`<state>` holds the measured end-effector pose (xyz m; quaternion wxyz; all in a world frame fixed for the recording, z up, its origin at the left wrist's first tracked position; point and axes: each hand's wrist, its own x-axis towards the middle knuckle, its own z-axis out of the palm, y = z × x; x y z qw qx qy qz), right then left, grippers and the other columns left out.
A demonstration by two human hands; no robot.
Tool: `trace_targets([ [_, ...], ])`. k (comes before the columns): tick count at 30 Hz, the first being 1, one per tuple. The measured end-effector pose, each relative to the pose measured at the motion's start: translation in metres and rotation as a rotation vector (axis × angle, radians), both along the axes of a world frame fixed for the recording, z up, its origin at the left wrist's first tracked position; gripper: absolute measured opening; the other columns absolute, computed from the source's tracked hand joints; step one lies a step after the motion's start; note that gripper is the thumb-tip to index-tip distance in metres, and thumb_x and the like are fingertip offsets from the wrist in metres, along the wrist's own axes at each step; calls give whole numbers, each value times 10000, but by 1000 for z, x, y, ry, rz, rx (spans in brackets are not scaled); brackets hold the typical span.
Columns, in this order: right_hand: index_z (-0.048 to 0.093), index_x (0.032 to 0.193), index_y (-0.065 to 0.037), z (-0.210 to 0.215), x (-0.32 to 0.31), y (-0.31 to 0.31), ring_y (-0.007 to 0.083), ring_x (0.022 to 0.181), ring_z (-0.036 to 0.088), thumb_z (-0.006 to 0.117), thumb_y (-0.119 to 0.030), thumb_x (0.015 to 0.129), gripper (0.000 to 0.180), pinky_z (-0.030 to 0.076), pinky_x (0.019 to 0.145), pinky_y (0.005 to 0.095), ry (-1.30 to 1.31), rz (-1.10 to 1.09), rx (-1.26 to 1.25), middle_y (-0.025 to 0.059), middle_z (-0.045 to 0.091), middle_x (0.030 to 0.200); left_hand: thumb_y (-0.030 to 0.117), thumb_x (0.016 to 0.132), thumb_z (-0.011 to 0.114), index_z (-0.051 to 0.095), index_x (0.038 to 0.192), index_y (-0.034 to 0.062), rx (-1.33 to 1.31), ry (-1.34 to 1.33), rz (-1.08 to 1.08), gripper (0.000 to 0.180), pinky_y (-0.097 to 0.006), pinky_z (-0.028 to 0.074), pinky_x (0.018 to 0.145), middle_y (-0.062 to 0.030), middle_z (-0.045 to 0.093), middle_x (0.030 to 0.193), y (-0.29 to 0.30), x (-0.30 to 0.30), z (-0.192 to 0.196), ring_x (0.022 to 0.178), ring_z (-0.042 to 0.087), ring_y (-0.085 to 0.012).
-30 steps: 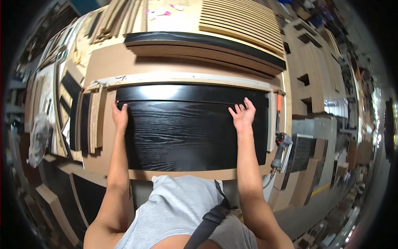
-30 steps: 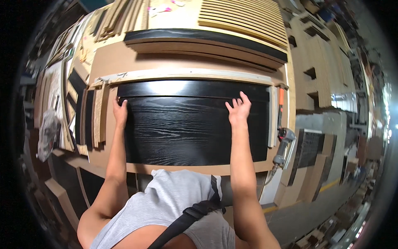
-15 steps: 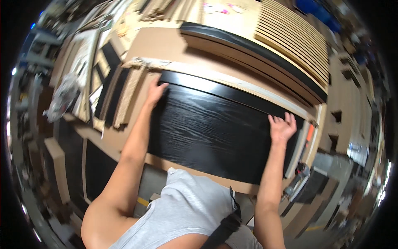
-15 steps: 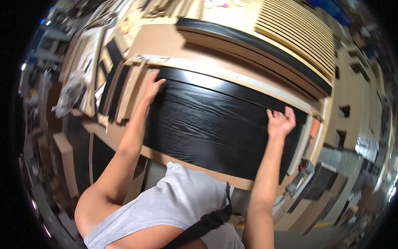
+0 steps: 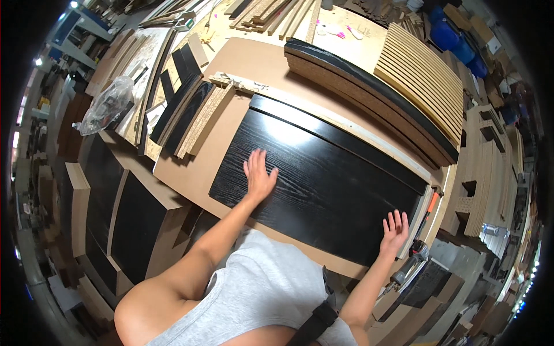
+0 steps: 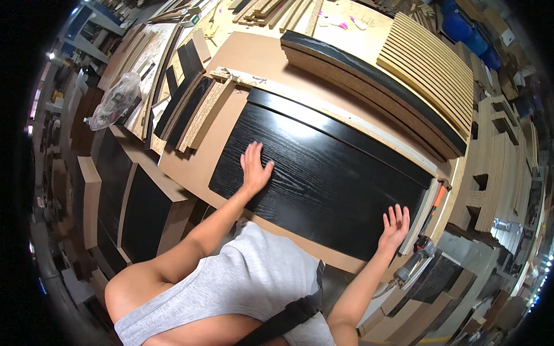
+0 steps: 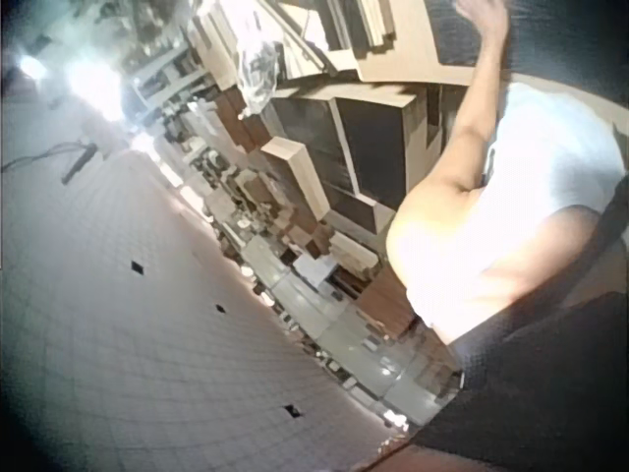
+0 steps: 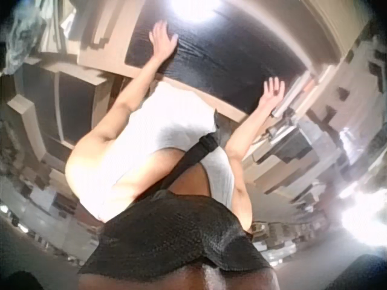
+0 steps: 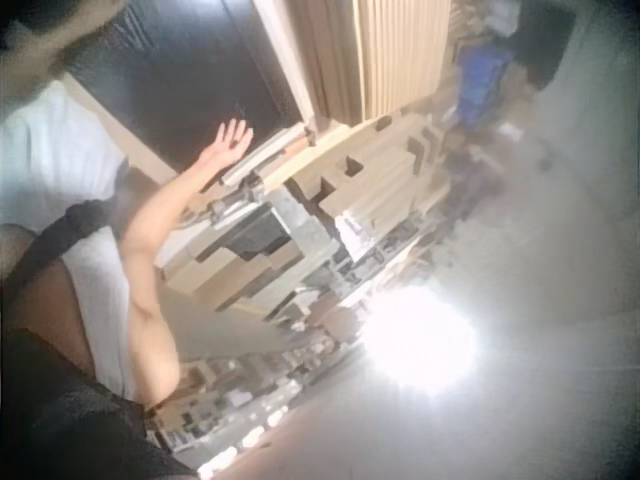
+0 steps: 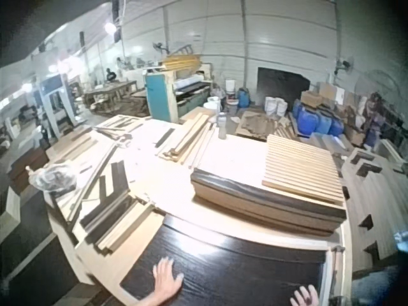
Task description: The person assembles a wooden panel by placing a board into a jig, aligning wooden strips along its edges, and fastening them using a pneumatic nail gun. They then move the assembled piece onto a stack and repeat the assembly process with another board.
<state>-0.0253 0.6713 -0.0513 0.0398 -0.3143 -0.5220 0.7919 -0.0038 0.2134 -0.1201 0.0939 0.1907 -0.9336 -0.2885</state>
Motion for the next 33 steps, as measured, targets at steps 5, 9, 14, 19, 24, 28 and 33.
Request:
trace_targets([
  [5,569,1342,-109,-9,91,62,240,1063,675,611,-382,972,461,532,861,384,-193,-249,259,92,678,1222,247,835,718,473,1421,49,-34,-13,-258,665,-612,167,1180,-179,397,1524,48,44,8,1453,318,-370],
  [9,567,1331,20,-8,116,99,218,1047,668,691,-212,925,483,509,905,331,-316,-204,615,143,692,1159,198,859,696,512,1391,47,-38,30,-392,583,-610,179,1177,-173,448,1491,78,36,7,1436,354,-364],
  [14,489,1413,35,-13,124,139,389,1182,607,808,-242,784,758,466,1038,446,-538,78,1186,265,589,1328,183,872,708,545,1375,58,-68,124,-580,543,-585,198,1188,-163,473,1471,150,-38,12,1427,373,-353],
  [19,444,1439,20,-4,114,149,460,1170,579,794,-214,775,786,448,1037,493,-715,110,1463,286,597,1271,230,885,723,603,1329,123,-170,202,-752,472,-602,241,1173,-168,465,1473,226,-141,21,1418,377,-367],
  [24,236,1540,3,-18,111,158,504,1175,567,783,-198,785,953,432,1023,529,-769,209,1356,345,580,1279,323,905,707,605,1361,168,-264,109,-1088,492,-576,252,1185,-164,419,1518,278,-215,26,1444,345,-363],
  [28,174,1567,-14,-31,95,162,514,1104,605,756,-194,821,963,452,984,543,-861,208,1314,340,627,1202,374,945,658,592,1384,180,-336,114,-1173,485,-553,253,1192,-164,401,1530,296,-235,12,1442,346,-355],
  [33,210,1563,8,-28,89,186,518,1154,580,726,-123,827,907,473,966,507,-849,338,1257,352,590,1262,347,937,670,604,1373,222,-343,126,-1170,458,-481,313,1132,-149,446,1480,299,-235,14,1366,413,-327],
])
